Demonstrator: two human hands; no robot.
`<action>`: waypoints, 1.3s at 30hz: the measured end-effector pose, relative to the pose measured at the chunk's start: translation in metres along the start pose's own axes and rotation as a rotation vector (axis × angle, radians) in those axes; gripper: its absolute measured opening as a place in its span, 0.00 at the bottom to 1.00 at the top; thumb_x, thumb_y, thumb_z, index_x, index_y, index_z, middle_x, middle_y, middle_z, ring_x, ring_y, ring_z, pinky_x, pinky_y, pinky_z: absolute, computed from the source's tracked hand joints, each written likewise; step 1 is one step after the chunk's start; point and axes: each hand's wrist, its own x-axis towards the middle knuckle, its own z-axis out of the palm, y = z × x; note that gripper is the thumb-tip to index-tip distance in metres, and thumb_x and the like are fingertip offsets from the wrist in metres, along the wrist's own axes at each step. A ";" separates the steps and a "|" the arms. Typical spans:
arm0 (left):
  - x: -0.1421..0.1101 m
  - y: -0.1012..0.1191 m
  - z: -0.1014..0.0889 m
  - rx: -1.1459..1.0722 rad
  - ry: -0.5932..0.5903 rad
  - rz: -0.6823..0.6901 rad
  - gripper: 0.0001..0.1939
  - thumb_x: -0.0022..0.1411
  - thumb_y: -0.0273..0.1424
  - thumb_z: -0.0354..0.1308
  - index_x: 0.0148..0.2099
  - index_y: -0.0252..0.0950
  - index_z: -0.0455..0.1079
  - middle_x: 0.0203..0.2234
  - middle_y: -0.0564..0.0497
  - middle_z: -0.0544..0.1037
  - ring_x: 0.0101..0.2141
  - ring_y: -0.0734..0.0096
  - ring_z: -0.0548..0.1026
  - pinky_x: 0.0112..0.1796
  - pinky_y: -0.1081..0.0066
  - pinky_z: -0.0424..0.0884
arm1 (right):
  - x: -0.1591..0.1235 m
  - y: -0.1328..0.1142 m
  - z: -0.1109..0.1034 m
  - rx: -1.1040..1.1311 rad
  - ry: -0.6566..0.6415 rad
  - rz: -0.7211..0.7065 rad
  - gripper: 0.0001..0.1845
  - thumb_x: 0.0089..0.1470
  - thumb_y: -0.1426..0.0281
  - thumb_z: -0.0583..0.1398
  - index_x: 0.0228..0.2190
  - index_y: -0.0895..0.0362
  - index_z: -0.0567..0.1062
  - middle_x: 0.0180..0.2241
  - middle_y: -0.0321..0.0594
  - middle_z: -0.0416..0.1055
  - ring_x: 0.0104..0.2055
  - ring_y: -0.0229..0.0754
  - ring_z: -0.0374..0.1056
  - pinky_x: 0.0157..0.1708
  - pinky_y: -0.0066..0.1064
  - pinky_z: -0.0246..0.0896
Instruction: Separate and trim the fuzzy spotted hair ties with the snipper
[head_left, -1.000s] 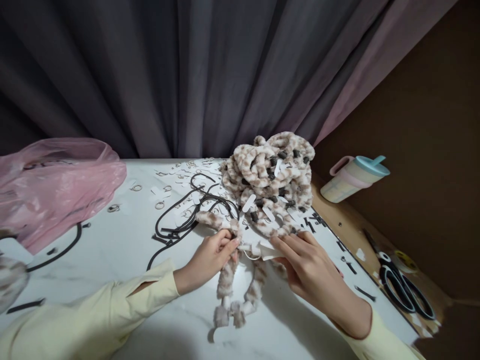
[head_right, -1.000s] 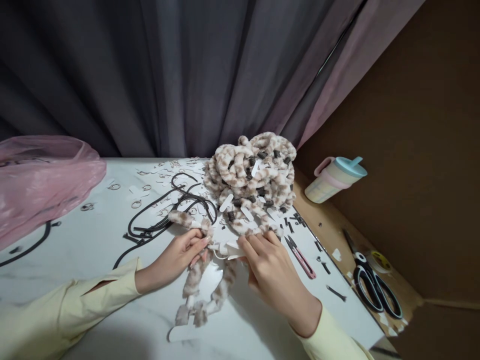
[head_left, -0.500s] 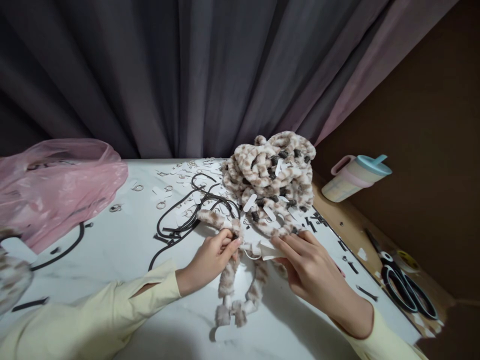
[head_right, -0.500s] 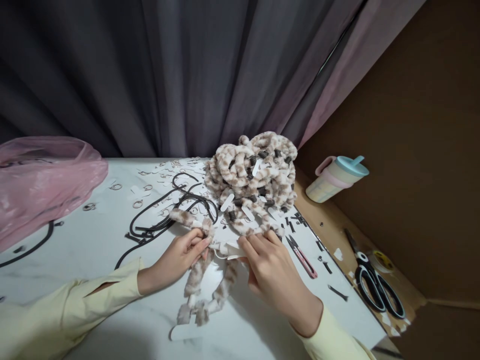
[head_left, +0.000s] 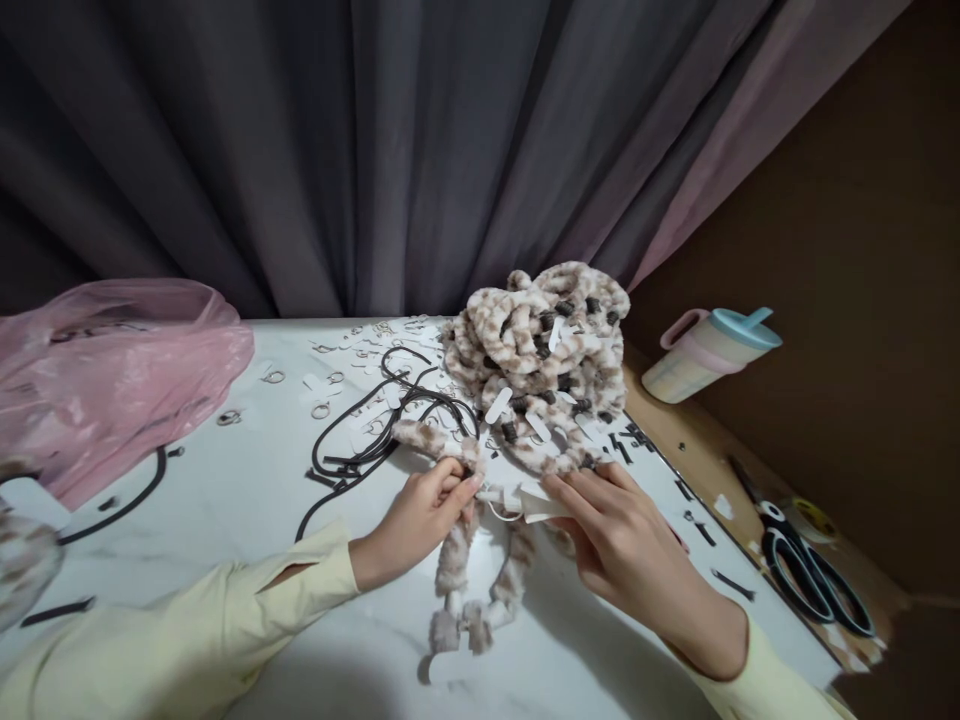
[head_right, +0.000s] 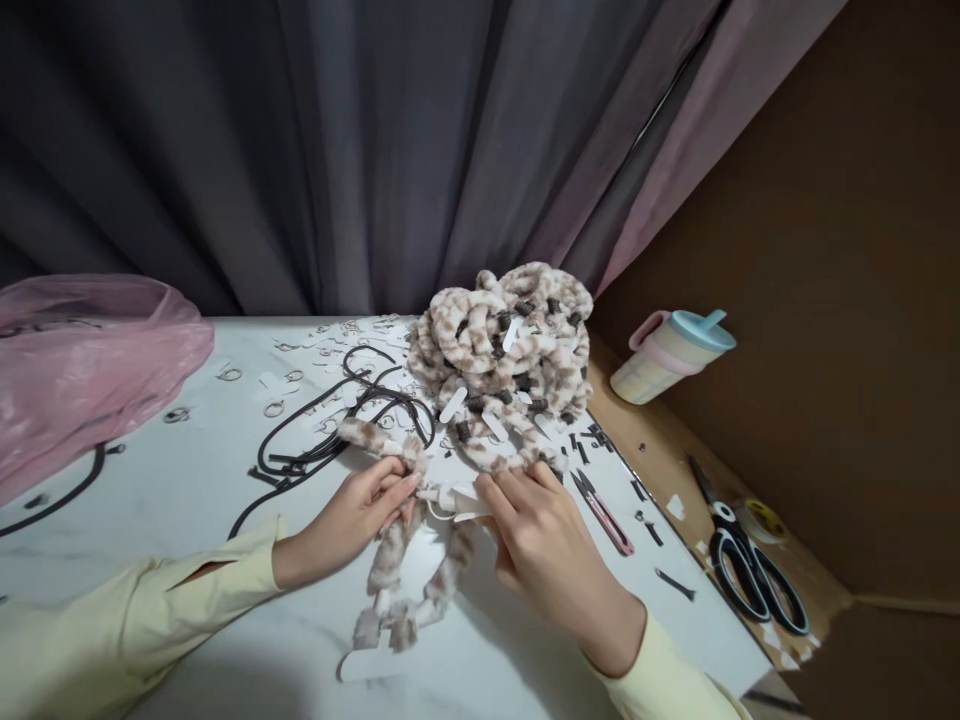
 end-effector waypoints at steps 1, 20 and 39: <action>0.000 0.000 0.000 -0.001 0.001 -0.002 0.13 0.65 0.39 0.47 0.30 0.38 0.56 0.20 0.56 0.70 0.21 0.76 0.65 0.23 0.76 0.58 | 0.000 0.000 0.000 0.001 -0.004 0.002 0.12 0.52 0.81 0.48 0.37 0.62 0.68 0.24 0.40 0.62 0.24 0.42 0.51 0.29 0.32 0.44; -0.001 0.002 0.000 -0.007 -0.013 -0.009 0.13 0.65 0.37 0.47 0.30 0.38 0.55 0.19 0.57 0.69 0.20 0.76 0.65 0.22 0.77 0.58 | -0.001 0.001 0.001 -0.009 -0.002 0.003 0.13 0.51 0.81 0.49 0.37 0.63 0.68 0.24 0.40 0.62 0.25 0.42 0.52 0.29 0.32 0.44; -0.001 0.001 0.000 -0.010 -0.013 -0.008 0.14 0.64 0.39 0.47 0.29 0.38 0.55 0.19 0.57 0.69 0.20 0.76 0.64 0.22 0.77 0.57 | -0.002 0.001 0.001 -0.030 -0.004 0.011 0.13 0.50 0.82 0.49 0.37 0.63 0.68 0.23 0.40 0.62 0.24 0.42 0.52 0.29 0.32 0.45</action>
